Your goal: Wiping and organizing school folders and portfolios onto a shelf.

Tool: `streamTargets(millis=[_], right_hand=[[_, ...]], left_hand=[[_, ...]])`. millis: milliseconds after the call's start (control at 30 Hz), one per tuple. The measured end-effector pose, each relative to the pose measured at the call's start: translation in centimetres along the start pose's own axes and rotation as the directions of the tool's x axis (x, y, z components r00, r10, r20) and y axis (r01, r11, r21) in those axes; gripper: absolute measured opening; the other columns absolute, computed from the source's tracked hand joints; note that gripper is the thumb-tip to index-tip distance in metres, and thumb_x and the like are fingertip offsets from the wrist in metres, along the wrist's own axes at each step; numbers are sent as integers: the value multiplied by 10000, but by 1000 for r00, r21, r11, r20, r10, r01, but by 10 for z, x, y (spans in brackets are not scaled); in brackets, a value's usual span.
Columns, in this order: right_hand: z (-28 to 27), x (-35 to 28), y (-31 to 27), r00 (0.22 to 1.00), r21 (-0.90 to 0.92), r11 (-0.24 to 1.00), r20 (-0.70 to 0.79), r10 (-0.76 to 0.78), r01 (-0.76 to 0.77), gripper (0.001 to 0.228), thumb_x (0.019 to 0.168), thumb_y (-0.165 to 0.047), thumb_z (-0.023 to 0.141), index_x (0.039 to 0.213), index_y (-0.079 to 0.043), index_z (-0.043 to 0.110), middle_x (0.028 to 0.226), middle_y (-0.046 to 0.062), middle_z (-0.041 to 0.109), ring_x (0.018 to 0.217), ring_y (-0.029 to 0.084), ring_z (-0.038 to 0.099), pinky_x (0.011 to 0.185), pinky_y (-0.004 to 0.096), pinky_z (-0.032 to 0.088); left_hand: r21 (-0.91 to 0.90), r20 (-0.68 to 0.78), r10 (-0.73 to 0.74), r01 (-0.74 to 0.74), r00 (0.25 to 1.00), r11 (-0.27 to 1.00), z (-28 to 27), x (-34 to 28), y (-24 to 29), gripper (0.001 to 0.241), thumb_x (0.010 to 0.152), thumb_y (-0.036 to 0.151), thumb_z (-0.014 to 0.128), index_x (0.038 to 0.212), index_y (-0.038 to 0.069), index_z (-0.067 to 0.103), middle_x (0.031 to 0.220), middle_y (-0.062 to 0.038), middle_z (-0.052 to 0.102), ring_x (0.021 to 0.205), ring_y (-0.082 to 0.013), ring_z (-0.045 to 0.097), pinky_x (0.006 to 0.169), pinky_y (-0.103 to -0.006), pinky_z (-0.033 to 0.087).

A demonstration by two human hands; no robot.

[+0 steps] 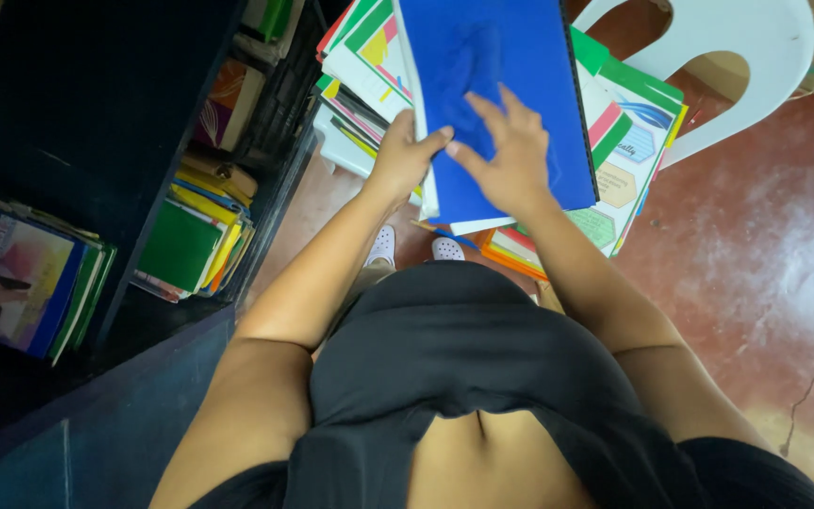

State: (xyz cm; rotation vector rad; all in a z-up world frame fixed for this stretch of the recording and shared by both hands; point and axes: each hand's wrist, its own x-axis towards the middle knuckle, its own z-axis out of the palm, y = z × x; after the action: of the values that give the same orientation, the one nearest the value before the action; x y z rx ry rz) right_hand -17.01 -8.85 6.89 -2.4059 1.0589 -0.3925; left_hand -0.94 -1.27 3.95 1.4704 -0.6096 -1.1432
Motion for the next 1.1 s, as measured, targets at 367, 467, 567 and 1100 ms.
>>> streamTargets(millis=[367,467,567,1100], right_hand=[[-76,27,-3,994,952,293,62,94,-87,642,1004,-520,573,1464,-78,501,1488,197,545,1371,325,531,1181,477,378],[-79,29,-11,999,999,47,-1,-37,3,715,1004,-621,599,1463,-77,530,1502,183,535,1386,321,507,1202,468,365],[-77,37,-11,998,991,-123,-51,44,56,586,964,-575,625,1266,-73,615,1318,128,614,1214,230,559,1097,373,418],[-42,-21,127,699,894,-351,439,565,-277,241,814,-240,771,1018,-112,756,988,93,745,897,313,749,840,430,621]], left_hand=[[364,235,679,-711,696,602,34,-15,160,373,941,212,723,1222,45,543,1061,-188,737,799,-274,813,662,-334,692],[530,278,686,-702,673,475,47,-22,196,245,893,260,682,949,22,691,733,-146,752,468,-224,722,401,-305,596],[617,349,683,-706,641,347,70,-14,201,227,856,255,649,844,49,744,626,-129,735,364,-247,636,340,-334,501],[857,470,-97,-427,877,289,132,17,64,677,862,472,786,1352,62,561,1308,-228,592,1252,-501,563,959,-669,492]])
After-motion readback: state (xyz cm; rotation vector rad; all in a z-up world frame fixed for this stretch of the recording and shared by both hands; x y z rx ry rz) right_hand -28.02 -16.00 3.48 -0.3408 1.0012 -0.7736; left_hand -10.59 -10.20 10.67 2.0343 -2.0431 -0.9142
